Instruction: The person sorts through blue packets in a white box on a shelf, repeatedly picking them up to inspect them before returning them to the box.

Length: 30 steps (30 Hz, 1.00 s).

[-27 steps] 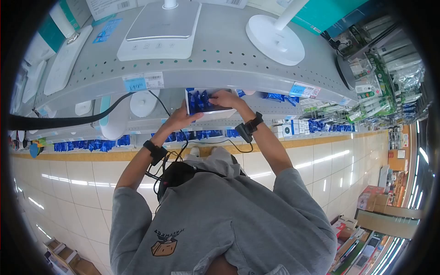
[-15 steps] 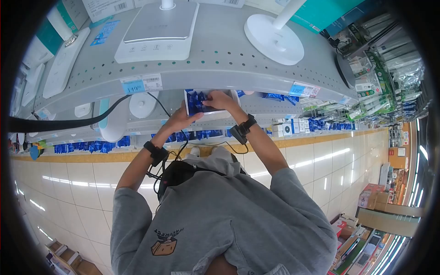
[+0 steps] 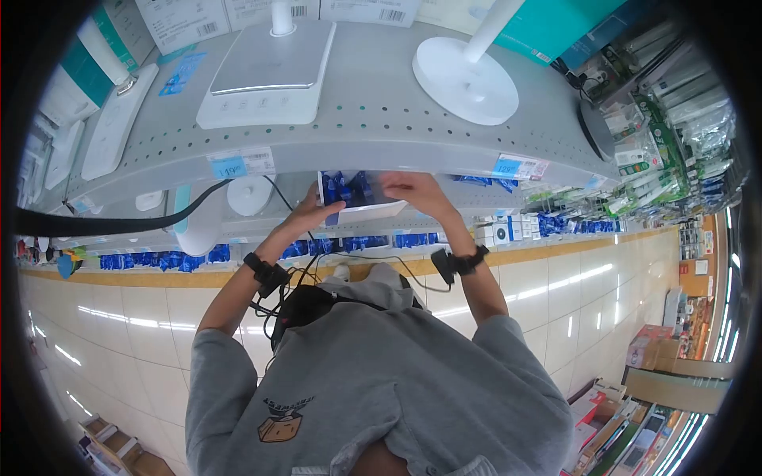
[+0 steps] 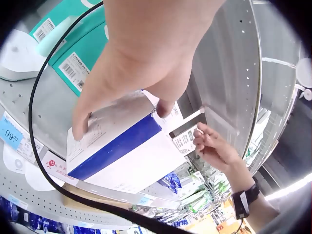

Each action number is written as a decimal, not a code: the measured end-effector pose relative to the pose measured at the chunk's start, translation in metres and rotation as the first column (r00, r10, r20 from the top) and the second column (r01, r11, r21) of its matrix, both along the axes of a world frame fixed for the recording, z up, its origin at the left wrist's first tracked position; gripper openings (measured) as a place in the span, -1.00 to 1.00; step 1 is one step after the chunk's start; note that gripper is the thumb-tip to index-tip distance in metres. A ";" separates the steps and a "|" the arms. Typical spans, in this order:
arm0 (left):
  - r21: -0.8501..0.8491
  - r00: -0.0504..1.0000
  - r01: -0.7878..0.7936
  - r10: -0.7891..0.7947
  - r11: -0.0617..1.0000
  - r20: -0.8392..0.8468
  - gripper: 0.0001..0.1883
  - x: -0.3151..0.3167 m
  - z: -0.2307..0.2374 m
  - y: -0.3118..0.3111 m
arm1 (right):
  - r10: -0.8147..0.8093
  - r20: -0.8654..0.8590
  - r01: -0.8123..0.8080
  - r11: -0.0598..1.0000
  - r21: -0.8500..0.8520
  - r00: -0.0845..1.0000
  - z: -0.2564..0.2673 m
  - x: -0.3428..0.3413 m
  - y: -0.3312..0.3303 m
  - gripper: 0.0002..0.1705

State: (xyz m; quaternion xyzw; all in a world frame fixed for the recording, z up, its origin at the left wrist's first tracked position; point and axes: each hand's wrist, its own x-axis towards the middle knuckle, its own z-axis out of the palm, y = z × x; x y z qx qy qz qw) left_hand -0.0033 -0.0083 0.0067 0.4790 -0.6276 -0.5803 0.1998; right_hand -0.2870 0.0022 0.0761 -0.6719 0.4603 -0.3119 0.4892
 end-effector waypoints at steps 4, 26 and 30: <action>0.150 0.961 -0.274 0.264 0.950 0.083 0.05 -0.003 0.019 -0.011 | -0.340 0.191 0.320 0.939 0.128 0.921 0.019 -0.046 0.024 -0.79; -0.402 0.873 -0.110 0.282 0.909 0.399 -0.69 -0.019 -0.056 -0.028 | -0.198 -0.623 -0.050 0.933 -0.357 0.757 -0.050 0.043 -0.025 -0.45; -0.469 0.870 -0.134 0.330 0.873 0.366 -0.64 -0.021 -0.048 -0.027 | -0.027 -0.710 -0.068 0.992 -0.106 0.703 -0.062 0.054 -0.045 -0.39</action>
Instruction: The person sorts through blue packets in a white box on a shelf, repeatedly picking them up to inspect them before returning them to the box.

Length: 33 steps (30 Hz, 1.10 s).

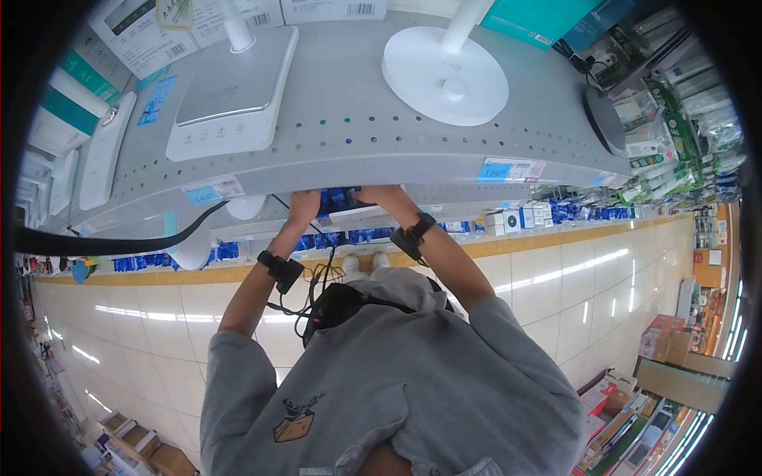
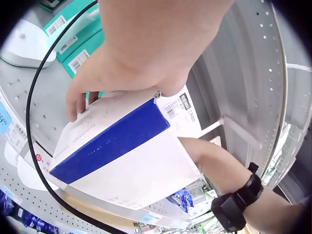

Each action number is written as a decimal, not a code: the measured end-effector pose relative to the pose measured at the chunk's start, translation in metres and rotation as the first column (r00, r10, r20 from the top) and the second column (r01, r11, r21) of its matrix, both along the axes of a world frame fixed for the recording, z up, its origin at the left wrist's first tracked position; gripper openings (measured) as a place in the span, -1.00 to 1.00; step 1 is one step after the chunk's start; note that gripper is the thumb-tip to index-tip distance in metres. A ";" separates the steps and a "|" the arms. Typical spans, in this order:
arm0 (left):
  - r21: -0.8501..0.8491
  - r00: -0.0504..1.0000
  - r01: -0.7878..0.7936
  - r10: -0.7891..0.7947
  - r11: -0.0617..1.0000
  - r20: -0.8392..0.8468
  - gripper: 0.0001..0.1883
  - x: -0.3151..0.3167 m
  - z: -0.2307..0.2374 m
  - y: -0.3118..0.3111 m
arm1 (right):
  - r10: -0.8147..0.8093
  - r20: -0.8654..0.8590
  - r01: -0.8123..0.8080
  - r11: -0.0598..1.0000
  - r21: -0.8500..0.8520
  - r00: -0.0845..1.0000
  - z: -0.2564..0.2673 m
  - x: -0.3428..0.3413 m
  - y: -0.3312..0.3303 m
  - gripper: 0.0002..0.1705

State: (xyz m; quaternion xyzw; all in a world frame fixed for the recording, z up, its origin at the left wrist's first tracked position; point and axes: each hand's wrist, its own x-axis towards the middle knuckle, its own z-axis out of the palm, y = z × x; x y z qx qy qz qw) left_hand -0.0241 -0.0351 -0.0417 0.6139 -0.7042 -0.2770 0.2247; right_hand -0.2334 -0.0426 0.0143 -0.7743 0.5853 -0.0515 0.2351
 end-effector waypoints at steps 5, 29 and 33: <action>0.106 0.961 -0.203 0.218 0.973 -0.167 -0.59 -0.007 0.025 0.007 | -0.070 0.115 0.088 0.983 -0.159 0.991 -0.015 0.003 0.003 -0.48; -0.033 0.928 -0.288 0.288 0.957 0.235 0.14 -0.052 0.079 0.028 | -0.178 0.273 0.117 0.967 0.225 0.945 0.016 0.004 0.004 -0.30; -0.003 0.910 -0.297 0.284 0.955 0.302 0.16 -0.051 0.078 0.027 | -0.148 0.251 0.131 0.988 0.082 0.957 -0.015 0.005 -0.012 -0.30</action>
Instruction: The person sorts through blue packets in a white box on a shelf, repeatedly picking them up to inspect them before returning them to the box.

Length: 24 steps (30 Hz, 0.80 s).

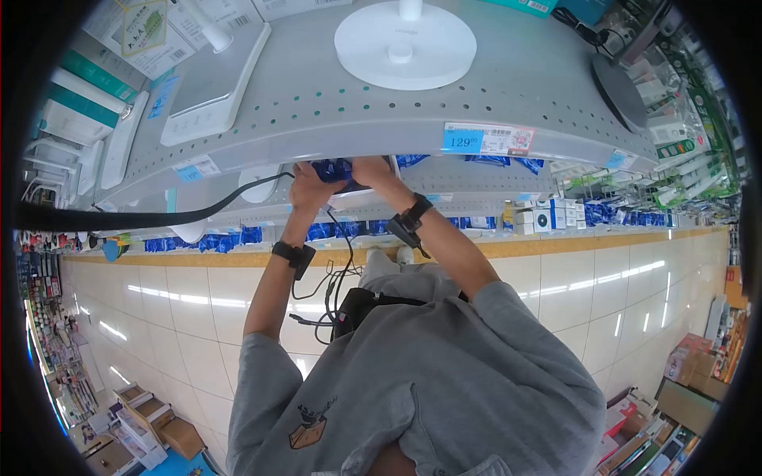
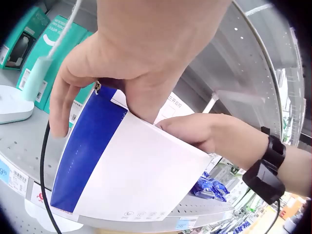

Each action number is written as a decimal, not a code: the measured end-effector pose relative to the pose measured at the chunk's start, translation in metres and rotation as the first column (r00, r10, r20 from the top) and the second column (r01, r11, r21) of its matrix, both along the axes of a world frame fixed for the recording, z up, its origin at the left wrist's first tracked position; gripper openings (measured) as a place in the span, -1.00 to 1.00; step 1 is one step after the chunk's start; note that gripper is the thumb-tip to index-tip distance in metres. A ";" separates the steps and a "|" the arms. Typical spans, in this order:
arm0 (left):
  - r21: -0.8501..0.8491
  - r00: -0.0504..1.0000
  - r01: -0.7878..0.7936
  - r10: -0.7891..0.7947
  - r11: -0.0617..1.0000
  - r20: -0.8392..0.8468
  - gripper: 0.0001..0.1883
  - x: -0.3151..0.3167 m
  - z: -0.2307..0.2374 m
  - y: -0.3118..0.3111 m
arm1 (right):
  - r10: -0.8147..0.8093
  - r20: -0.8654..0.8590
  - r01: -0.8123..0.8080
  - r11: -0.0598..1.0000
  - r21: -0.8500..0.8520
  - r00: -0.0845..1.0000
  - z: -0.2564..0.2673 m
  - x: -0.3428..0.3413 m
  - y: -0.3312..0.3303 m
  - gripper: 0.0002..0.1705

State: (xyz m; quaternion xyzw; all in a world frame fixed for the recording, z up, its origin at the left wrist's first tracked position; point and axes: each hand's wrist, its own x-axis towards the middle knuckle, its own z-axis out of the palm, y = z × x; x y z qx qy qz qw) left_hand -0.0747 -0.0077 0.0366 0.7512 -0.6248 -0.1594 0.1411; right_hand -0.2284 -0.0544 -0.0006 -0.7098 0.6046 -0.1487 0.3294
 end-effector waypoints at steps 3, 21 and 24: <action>0.057 0.999 0.012 -0.010 0.998 -0.039 0.21 -0.002 0.002 0.000 | 0.165 0.062 -0.161 0.985 -0.069 0.984 -0.005 -0.009 -0.005 -0.34; 0.233 0.976 -0.024 -0.028 0.972 0.218 0.42 -0.011 0.013 -0.014 | 0.423 0.042 -0.424 0.906 0.018 0.905 -0.026 -0.010 -0.016 -0.68; 0.261 0.974 -0.032 -0.028 0.965 0.226 0.42 -0.011 0.011 -0.014 | 0.292 0.149 -0.299 0.954 0.027 0.945 -0.005 -0.014 -0.003 -0.69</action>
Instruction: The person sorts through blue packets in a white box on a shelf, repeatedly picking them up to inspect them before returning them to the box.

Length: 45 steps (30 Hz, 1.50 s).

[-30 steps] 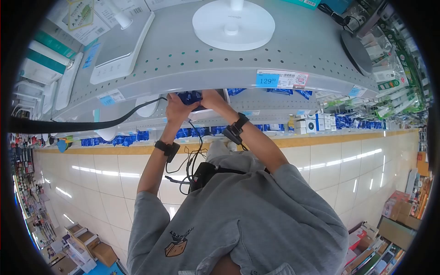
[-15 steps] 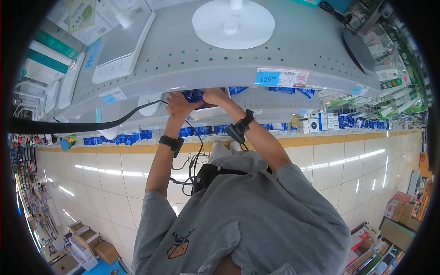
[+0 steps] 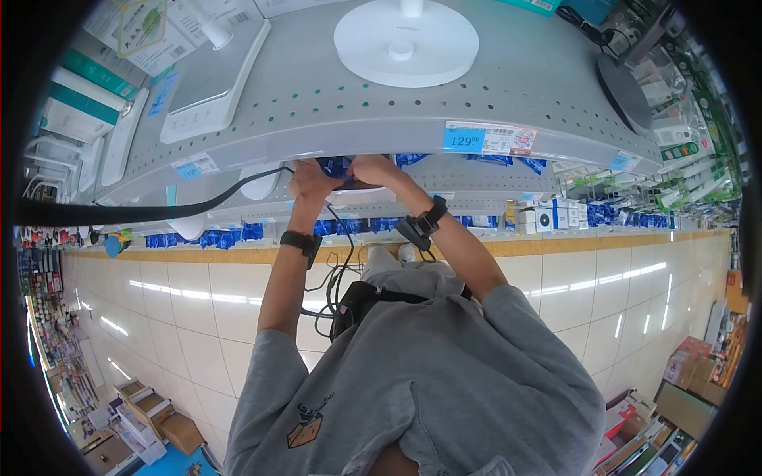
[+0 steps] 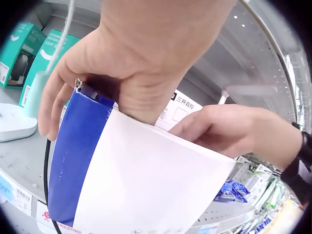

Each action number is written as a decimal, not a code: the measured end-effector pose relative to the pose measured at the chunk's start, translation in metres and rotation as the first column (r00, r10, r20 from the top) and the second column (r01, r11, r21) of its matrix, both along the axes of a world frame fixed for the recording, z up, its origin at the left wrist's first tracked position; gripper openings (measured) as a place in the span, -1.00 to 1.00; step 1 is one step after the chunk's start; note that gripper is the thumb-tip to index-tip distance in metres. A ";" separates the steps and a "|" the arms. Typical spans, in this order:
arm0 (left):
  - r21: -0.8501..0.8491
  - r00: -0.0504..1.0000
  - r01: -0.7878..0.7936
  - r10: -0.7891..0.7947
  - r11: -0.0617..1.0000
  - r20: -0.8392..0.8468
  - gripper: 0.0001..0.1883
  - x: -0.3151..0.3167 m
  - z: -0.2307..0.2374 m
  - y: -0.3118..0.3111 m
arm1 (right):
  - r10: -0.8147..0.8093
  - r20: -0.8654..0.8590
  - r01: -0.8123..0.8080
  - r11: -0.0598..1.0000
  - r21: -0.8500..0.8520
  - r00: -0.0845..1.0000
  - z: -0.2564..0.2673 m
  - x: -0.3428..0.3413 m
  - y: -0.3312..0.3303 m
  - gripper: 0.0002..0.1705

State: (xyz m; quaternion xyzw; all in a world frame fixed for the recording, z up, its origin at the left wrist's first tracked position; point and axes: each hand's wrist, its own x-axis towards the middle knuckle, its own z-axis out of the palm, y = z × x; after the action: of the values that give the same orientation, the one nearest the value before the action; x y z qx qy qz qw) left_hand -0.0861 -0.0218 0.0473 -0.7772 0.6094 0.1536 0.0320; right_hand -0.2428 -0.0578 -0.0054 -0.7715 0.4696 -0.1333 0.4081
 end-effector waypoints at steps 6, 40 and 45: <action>-0.168 0.998 0.047 -0.041 0.985 0.041 0.16 0.003 -0.009 0.003 | -0.032 0.527 -0.173 0.926 0.335 0.849 0.063 -0.064 0.040 -0.62; -0.125 0.998 -0.032 0.038 0.992 0.043 0.35 -0.003 0.000 0.005 | -0.324 -0.582 0.107 0.921 -0.375 0.746 -0.050 -0.069 -0.039 -0.47; -0.078 0.998 -0.049 0.052 0.996 0.039 0.32 -0.002 0.000 0.002 | -0.382 -0.518 0.167 0.895 -0.413 0.765 -0.072 -0.068 -0.051 -0.48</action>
State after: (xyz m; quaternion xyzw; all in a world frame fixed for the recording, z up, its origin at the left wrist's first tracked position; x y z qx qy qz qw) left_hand -0.0879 -0.0201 0.0473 -0.7961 0.5941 0.1148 0.0103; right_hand -0.3111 -0.1093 -0.0779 -0.7546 0.6510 -0.0275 0.0777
